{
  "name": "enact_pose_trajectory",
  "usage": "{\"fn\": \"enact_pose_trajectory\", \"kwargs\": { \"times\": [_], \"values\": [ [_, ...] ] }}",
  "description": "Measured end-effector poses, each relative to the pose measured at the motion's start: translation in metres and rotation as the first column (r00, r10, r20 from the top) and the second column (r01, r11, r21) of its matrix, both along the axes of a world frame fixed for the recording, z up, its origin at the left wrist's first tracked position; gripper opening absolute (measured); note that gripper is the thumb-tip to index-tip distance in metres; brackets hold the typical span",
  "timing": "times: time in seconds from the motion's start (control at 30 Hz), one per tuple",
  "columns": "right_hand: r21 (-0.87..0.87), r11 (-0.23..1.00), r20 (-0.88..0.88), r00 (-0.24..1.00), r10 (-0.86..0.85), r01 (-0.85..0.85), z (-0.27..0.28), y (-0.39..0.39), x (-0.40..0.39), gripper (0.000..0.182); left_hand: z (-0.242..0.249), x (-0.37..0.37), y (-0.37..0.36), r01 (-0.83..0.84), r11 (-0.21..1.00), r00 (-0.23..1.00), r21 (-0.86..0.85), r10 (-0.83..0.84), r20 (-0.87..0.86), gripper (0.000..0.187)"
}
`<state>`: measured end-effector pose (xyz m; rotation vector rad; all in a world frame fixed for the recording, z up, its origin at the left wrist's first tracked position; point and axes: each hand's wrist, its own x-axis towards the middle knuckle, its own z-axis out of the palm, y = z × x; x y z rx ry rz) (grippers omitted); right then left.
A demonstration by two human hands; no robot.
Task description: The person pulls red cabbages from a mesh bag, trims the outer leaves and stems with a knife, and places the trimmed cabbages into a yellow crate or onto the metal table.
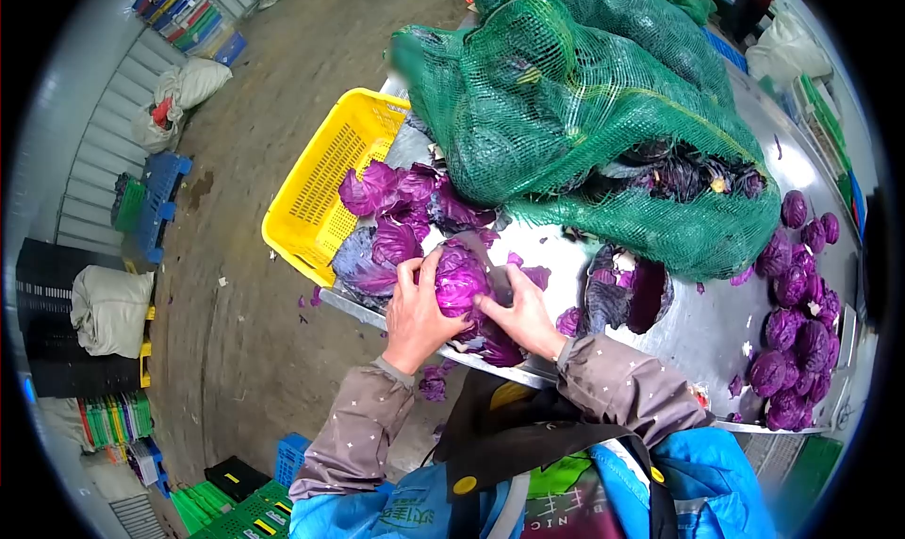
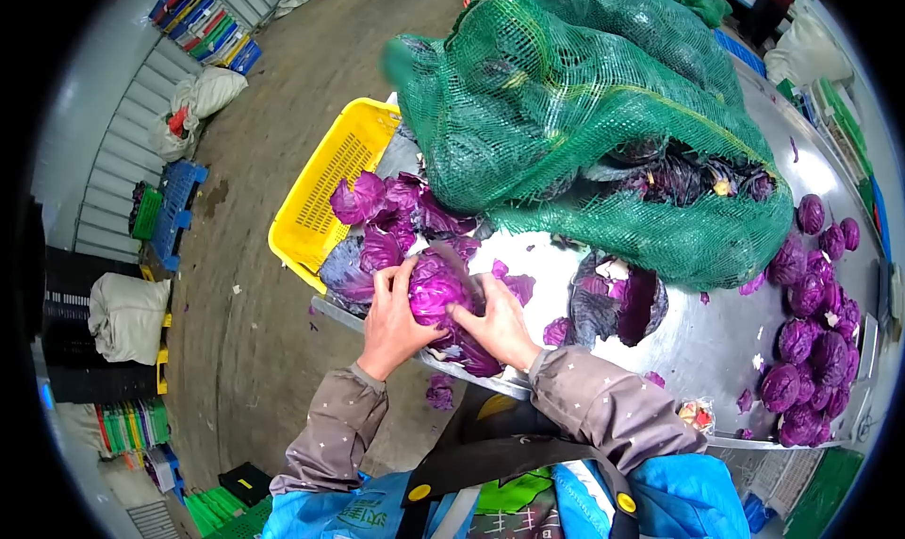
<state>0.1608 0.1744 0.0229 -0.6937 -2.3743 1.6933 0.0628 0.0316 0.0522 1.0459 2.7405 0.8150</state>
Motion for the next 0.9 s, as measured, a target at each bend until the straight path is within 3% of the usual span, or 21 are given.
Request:
{"fn": "enact_pose_trajectory", "kwargs": {
  "times": [0.03, 0.07, 0.13, 0.2, 0.23, 0.27, 0.33, 0.4, 0.43, 0.47, 0.53, 0.67, 0.77, 0.8, 0.87, 0.9],
  "values": [
    [-0.045, 0.998, -0.050, 0.998, -0.040, 0.037, -0.009, 0.000, 0.000, 0.041, 0.003, 0.000, -0.002, 0.011, 1.000, 0.999, -0.001, -0.011, 0.040, 0.088],
    [-0.048, 0.998, -0.048, 0.998, -0.035, 0.032, -0.020, 0.001, -0.001, 0.041, 0.005, 0.000, -0.004, 0.020, 1.000, 0.997, -0.005, -0.019, 0.081, 0.090],
    [-0.283, 0.959, -0.046, 0.998, -0.041, 0.026, -0.037, 0.005, 0.003, 0.024, 0.004, -0.003, -0.009, -0.024, 0.999, 0.985, 0.049, 0.015, 0.171, 0.092],
    [-0.474, 0.878, 0.098, 0.995, -0.023, 0.067, -0.046, 0.018, 0.012, 0.013, -0.003, -0.014, -0.020, -0.044, 0.996, 0.979, 0.079, 0.027, 0.203, 0.091],
    [-0.411, 0.907, 0.073, 0.995, -0.071, 0.095, -0.063, 0.021, 0.017, 0.015, -0.006, -0.021, -0.025, -0.017, 0.997, 0.982, 0.074, 0.002, 0.189, 0.089],
    [-0.348, 0.928, 0.047, 0.992, -0.121, 0.130, -0.073, 0.022, 0.019, 0.016, -0.001, -0.025, -0.026, -0.026, 0.999, 0.985, -0.034, 0.032, 0.167, 0.087],
    [-0.309, 0.951, 0.080, 0.997, -0.002, 0.027, -0.039, 0.026, 0.016, 0.035, 0.003, -0.030, -0.023, 0.083, 0.995, 0.997, -0.058, -0.082, 0.008, 0.086],
    [-0.210, 0.976, -0.077, 0.996, 0.039, -0.054, -0.010, 0.013, 0.001, 0.048, 0.001, -0.031, -0.011, 0.094, 0.994, 0.993, -0.056, -0.090, 0.076, 0.088],
    [-0.041, 0.996, -0.061, 0.995, 0.076, -0.079, 0.005, 0.003, -0.002, 0.052, -0.001, -0.030, -0.007, 0.101, 0.993, 0.986, -0.057, -0.093, 0.139, 0.091],
    [0.131, 0.986, -0.042, 0.993, 0.110, -0.103, 0.016, -0.006, -0.003, 0.056, -0.005, -0.031, -0.005, 0.134, 0.991, 0.987, 0.003, -0.133, 0.085, 0.091],
    [0.149, 0.983, -0.026, 0.994, 0.110, -0.105, 0.014, -0.013, 0.000, 0.056, -0.007, -0.035, -0.009, 0.170, 0.984, 0.978, -0.053, -0.162, 0.129, 0.095],
    [0.203, 0.975, -0.267, 0.952, 0.146, -0.093, -0.011, -0.008, 0.000, 0.036, -0.002, -0.045, -0.018, 0.109, 0.989, 0.966, -0.101, -0.081, 0.247, 0.095],
    [0.057, 0.990, -0.276, 0.951, 0.140, -0.129, -0.018, 0.010, -0.003, 0.038, -0.008, -0.043, -0.018, -0.047, 0.997, 0.960, -0.058, 0.061, 0.272, 0.089],
    [-0.124, 0.992, -0.211, 0.977, -0.005, -0.022, -0.026, 0.012, -0.002, 0.038, -0.017, -0.046, -0.023, -0.047, 0.997, 0.960, -0.056, 0.061, 0.272, 0.089],
    [-0.429, 0.896, -0.157, 0.968, -0.196, 0.111, -0.044, 0.028, 0.003, 0.040, -0.042, -0.059, -0.036, -0.193, 0.976, 0.820, 0.098, 0.105, 0.563, 0.086],
    [-0.351, 0.926, -0.098, 0.978, -0.186, 0.141, -0.043, 0.037, 0.006, 0.042, -0.037, -0.056, -0.039, -0.279, 0.955, 0.721, 0.104, 0.136, 0.680, 0.074]
  ]
}}
